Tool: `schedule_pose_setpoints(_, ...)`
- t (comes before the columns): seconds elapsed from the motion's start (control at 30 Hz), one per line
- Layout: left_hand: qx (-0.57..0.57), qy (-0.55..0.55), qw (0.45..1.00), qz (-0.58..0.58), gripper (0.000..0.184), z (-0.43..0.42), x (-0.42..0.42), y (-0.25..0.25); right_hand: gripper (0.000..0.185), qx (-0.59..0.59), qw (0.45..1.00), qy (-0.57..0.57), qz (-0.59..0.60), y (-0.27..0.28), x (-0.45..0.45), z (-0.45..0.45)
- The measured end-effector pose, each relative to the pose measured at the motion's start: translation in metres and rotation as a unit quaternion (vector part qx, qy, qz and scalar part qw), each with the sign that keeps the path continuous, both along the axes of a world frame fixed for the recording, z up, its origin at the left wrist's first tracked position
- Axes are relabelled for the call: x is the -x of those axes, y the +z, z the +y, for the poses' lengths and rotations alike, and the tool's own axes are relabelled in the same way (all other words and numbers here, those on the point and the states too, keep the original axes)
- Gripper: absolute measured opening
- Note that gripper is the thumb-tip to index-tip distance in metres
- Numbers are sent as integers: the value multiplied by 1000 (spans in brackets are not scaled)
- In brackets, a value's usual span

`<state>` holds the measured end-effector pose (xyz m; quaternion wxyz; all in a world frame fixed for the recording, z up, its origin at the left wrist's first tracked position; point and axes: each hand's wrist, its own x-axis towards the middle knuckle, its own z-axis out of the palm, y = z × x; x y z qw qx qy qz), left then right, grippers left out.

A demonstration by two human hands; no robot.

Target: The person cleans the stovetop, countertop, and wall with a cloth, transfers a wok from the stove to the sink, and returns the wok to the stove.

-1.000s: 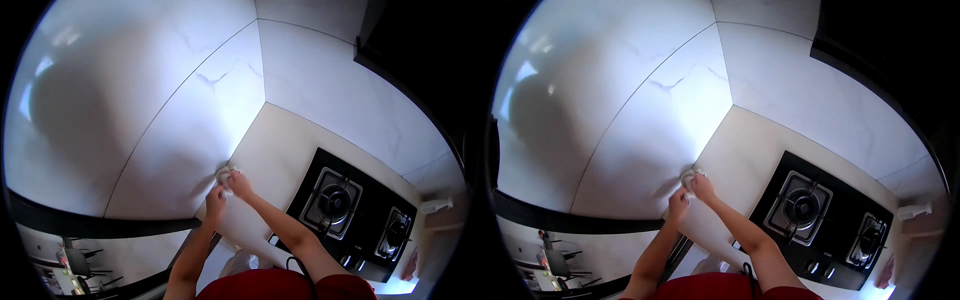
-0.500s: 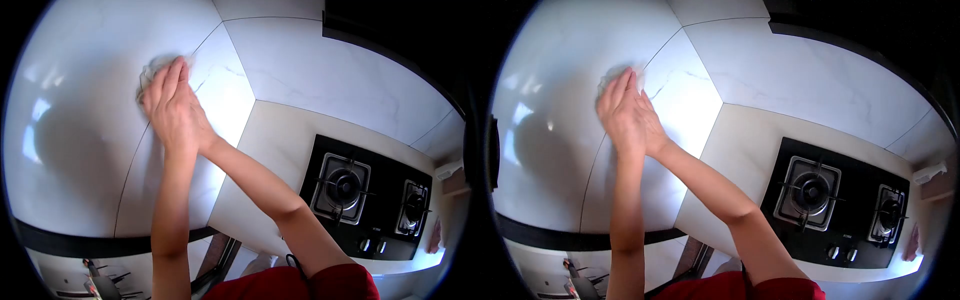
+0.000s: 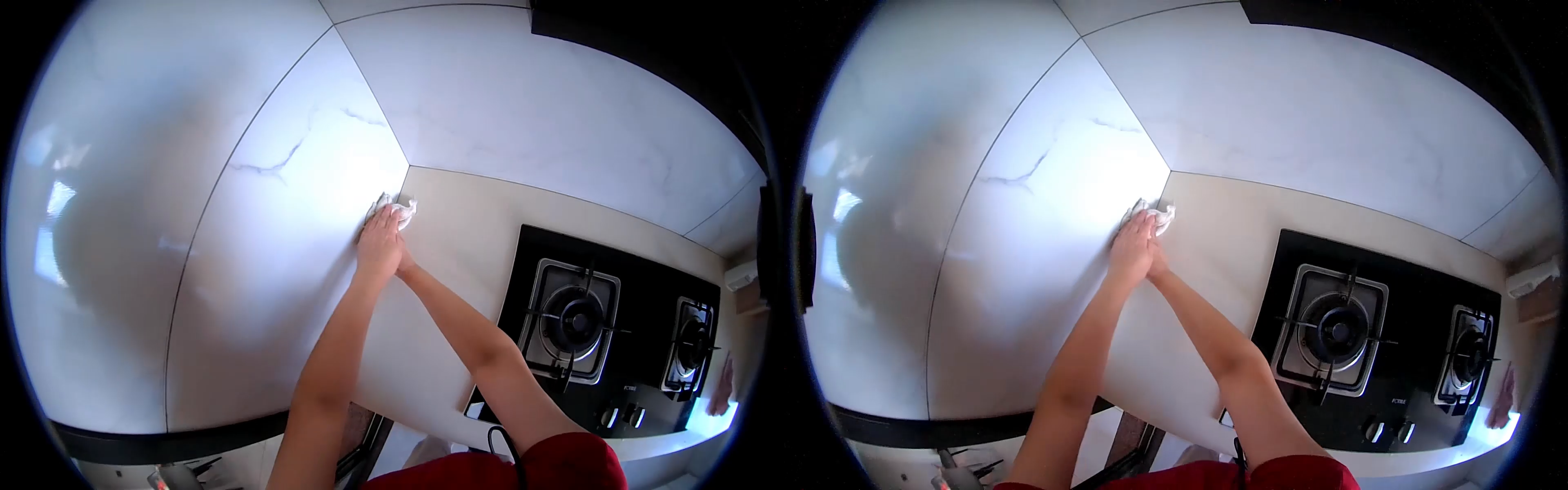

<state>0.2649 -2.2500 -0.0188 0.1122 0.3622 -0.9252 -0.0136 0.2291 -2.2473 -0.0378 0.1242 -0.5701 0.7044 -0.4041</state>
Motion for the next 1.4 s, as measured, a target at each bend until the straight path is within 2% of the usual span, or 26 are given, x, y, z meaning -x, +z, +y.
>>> schedule_pose_setpoints(0.03,16,10,1000,10,39,-1,0,13,42,-32,996,-17,79,24,-1,2)
schedule_pose_setpoints(0.1,85,71,992,58,42,12,16,92,41,-80,958,-70,268,67,3,-3)
schedule_pose_setpoints(0.13,186,83,977,59,41,4,18,119,41,-84,939,-84,324,94,8,-11)
schedule_pose_setpoints(0.17,174,30,957,228,39,4,24,156,42,-30,967,-31,251,114,20,-18)
schedule_pose_setpoints(0.2,322,106,907,251,37,4,45,177,43,26,984,25,177,137,31,-22)
schedule_pose_setpoints(0.23,303,54,929,203,37,2,30,212,44,79,989,83,98,156,36,-24)
schedule_pose_setpoints(0.3,304,22,936,177,35,-16,36,202,47,188,962,190,-58,176,43,-31)
schedule_pose_setpoints(0.33,303,-11,940,156,34,-25,42,191,45,224,947,210,-99,171,49,-32)
schedule_pose_setpoints(0.37,218,-16,967,129,35,-33,52,172,44,237,944,198,-115,153,54,-37)
schedule_pose_setpoints(0.4,186,-41,974,122,36,-45,56,137,43,244,946,171,-124,126,58,-41)
schedule_pose_setpoints(0.5,74,-15,995,61,40,-59,67,35,39,189,965,92,-157,26,67,-54)
schedule_pose_setpoints(0.53,-3,25,999,20,43,-50,66,12,38,166,969,73,-169,-8,68,-54)
schedule_pose_setpoints(0.6,-38,10,999,36,40,-42,59,-26,36,119,973,53,-191,-48,68,-43)
schedule_pose_setpoints(0.7,-30,47,992,114,38,-32,47,-31,33,83,971,47,-220,-72,58,-25)
schedule_pose_setpoints(0.77,-157,99,971,151,35,-24,35,-25,31,70,969,49,-230,-70,47,-8)
schedule_pose_setpoints(0.83,-140,89,926,340,34,5,23,-30,29,77,965,58,-243,-56,34,9)
schedule_pose_setpoints(0.87,-138,84,924,348,34,4,27,-23,29,102,964,66,-238,-44,30,18)
schedule_pose_setpoints(0.93,-53,29,924,378,34,4,16,-1,27,184,959,86,-195,1,32,19)
schedule_pose_setpoints(1.0,45,-22,924,379,32,0,31,85,26,283,943,120,-125,69,48,3)
schedule_pose_setpoints(1.07,69,-25,914,399,35,2,39,158,26,314,935,128,-106,117,57,-17)
schedule_pose_setpoints(1.13,-12,24,904,426,41,5,43,182,26,269,949,87,-138,114,51,-27)
schedule_pose_setpoints(1.17,51,8,927,372,43,-5,40,164,26,224,959,52,-166,113,50,-30)
schedule_pose_setpoints(1.2,18,-10,923,385,40,-10,45,144,26,222,959,52,-166,98,52,-35)
schedule_pose_setpoints(1.27,-135,73,940,305,38,-19,55,102,29,164,972,-30,-163,17,57,-59)
schedule_pose_setpoints(1.33,-166,92,961,202,39,-44,60,25,32,132,984,51,-104,-45,75,-67)
schedule_pose_setpoints(1.4,-157,93,955,235,38,-39,64,-13,34,153,953,54,-255,-51,85,-62)
